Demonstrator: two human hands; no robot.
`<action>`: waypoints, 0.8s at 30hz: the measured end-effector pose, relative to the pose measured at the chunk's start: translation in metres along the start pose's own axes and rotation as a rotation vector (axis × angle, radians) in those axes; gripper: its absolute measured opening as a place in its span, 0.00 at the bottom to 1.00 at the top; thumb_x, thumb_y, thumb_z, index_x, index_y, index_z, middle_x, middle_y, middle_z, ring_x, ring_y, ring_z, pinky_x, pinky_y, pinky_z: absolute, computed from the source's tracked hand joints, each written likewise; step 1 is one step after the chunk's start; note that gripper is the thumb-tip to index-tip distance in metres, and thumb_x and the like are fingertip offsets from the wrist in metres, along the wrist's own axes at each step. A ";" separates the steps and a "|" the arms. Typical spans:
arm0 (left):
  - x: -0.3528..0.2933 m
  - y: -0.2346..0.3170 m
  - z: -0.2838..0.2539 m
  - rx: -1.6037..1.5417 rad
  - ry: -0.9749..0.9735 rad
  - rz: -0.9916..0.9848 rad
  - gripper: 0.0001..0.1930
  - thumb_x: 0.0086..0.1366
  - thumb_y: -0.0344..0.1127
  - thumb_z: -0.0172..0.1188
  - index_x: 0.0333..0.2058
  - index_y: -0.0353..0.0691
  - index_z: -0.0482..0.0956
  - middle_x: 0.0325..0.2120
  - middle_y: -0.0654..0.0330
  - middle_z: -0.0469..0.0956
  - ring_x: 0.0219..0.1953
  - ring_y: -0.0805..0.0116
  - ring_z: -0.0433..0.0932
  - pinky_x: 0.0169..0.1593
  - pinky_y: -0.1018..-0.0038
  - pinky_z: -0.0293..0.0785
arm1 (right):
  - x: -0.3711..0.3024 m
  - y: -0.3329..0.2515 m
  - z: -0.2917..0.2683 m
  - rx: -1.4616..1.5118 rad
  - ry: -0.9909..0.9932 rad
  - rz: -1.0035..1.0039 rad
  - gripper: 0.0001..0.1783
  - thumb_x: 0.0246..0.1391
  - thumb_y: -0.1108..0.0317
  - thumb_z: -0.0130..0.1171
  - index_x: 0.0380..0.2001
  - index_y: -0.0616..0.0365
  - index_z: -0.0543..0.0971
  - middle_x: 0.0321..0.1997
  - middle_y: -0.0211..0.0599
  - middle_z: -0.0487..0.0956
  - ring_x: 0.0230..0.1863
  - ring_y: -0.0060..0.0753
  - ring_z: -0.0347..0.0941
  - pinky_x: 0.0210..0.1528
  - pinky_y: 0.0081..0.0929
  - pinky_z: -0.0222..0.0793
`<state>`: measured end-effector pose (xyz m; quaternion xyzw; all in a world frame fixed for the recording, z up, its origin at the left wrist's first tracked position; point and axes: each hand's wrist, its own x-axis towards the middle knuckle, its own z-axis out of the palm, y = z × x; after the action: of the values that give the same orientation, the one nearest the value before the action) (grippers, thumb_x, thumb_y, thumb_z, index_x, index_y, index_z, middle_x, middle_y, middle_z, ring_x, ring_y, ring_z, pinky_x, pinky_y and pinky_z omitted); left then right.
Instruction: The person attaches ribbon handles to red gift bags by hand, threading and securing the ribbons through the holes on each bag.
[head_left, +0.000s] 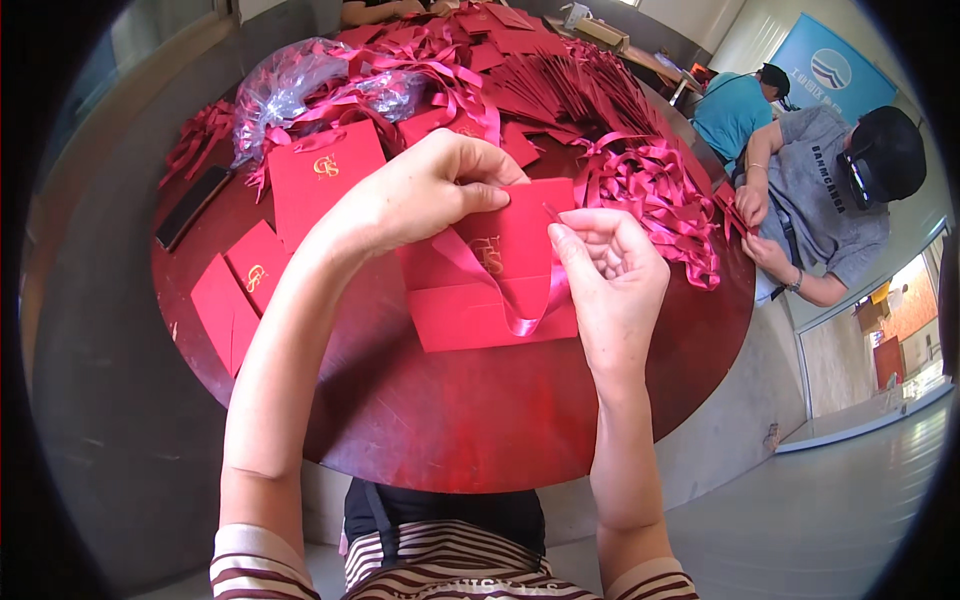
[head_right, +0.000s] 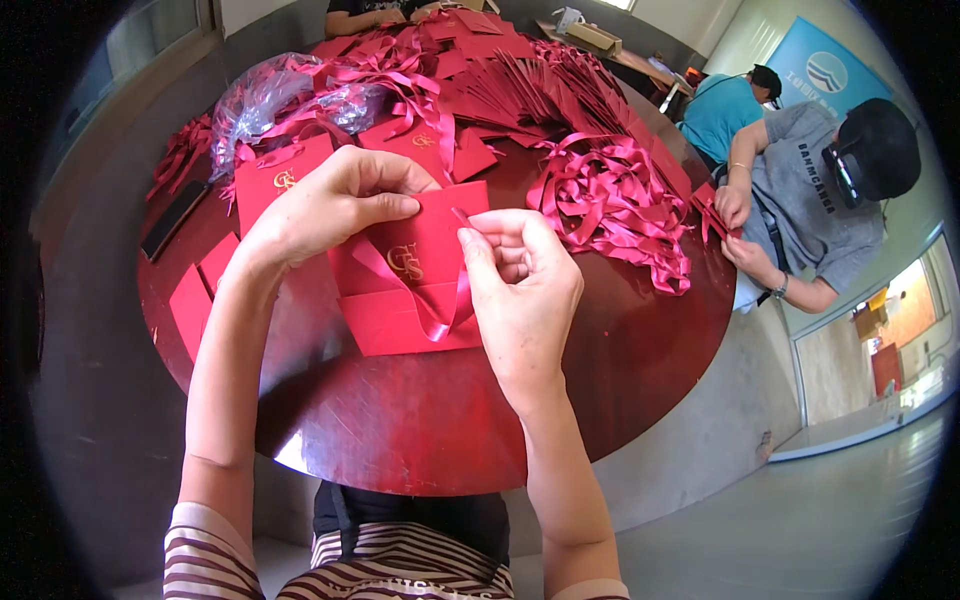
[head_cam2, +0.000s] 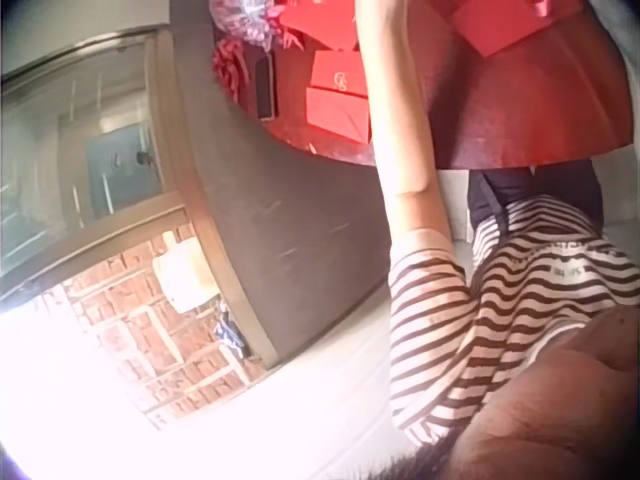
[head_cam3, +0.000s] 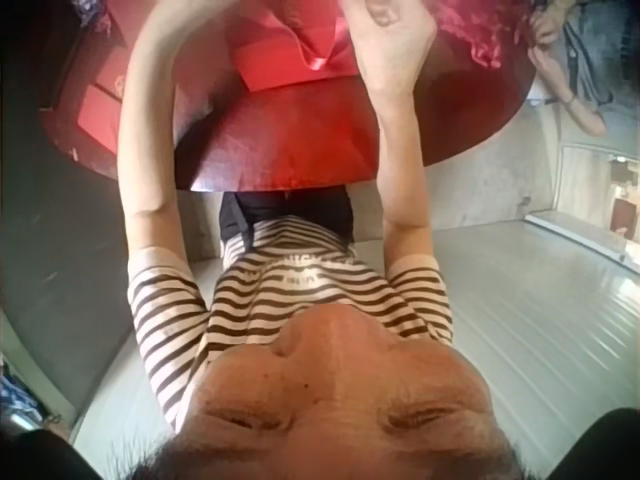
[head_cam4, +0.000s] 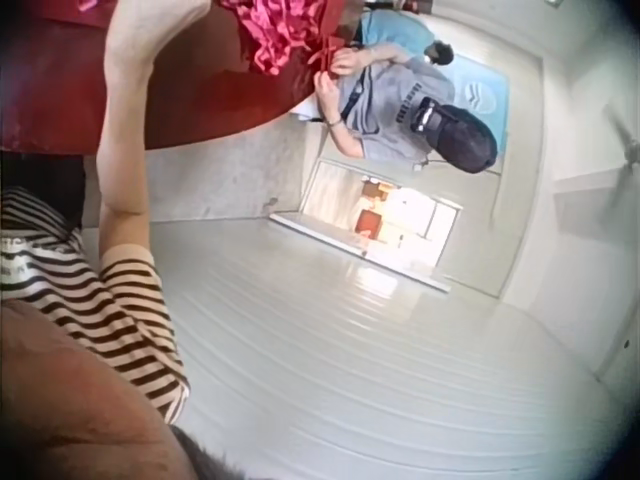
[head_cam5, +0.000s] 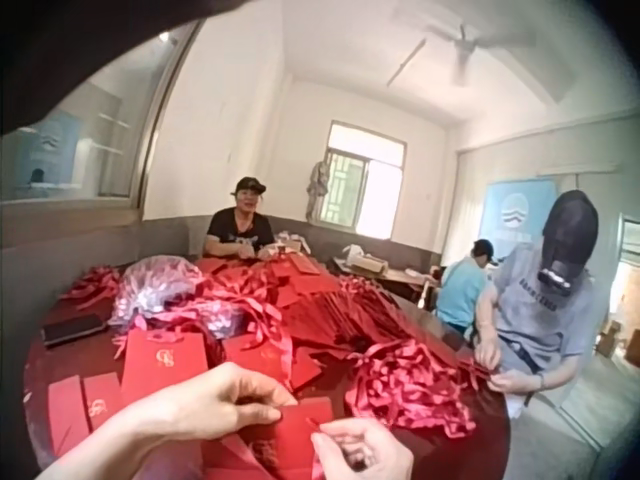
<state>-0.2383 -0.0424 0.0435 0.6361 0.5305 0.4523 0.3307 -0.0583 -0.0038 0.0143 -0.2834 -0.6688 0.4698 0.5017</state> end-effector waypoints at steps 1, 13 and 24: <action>-0.001 0.001 0.000 -0.006 0.000 -0.007 0.09 0.60 0.25 0.53 0.39 0.30 0.77 0.30 0.61 0.79 0.34 0.78 0.74 0.43 0.80 0.70 | -0.001 0.000 0.001 -0.002 -0.003 0.008 0.06 0.49 0.81 0.58 0.32 0.64 0.75 0.26 0.28 0.76 0.26 0.11 0.70 0.29 0.09 0.65; -0.008 0.000 -0.001 -0.040 0.034 0.017 0.08 0.59 0.25 0.54 0.37 0.29 0.76 0.28 0.61 0.79 0.33 0.78 0.74 0.42 0.80 0.70 | -0.002 0.010 0.006 -0.197 0.002 -0.179 0.05 0.48 0.82 0.58 0.27 0.63 0.74 0.20 0.21 0.71 0.21 0.06 0.64 0.23 0.06 0.57; -0.015 0.016 0.006 0.035 0.060 0.001 0.09 0.58 0.25 0.56 0.39 0.29 0.76 0.30 0.65 0.77 0.35 0.81 0.73 0.42 0.82 0.70 | -0.003 0.013 0.008 -0.305 0.035 -0.407 0.06 0.45 0.83 0.59 0.26 0.62 0.74 0.20 0.20 0.67 0.20 0.08 0.59 0.23 0.09 0.56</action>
<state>-0.2270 -0.0605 0.0526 0.6282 0.5475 0.4621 0.3033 -0.0658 -0.0033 0.0006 -0.2234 -0.7664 0.2475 0.5490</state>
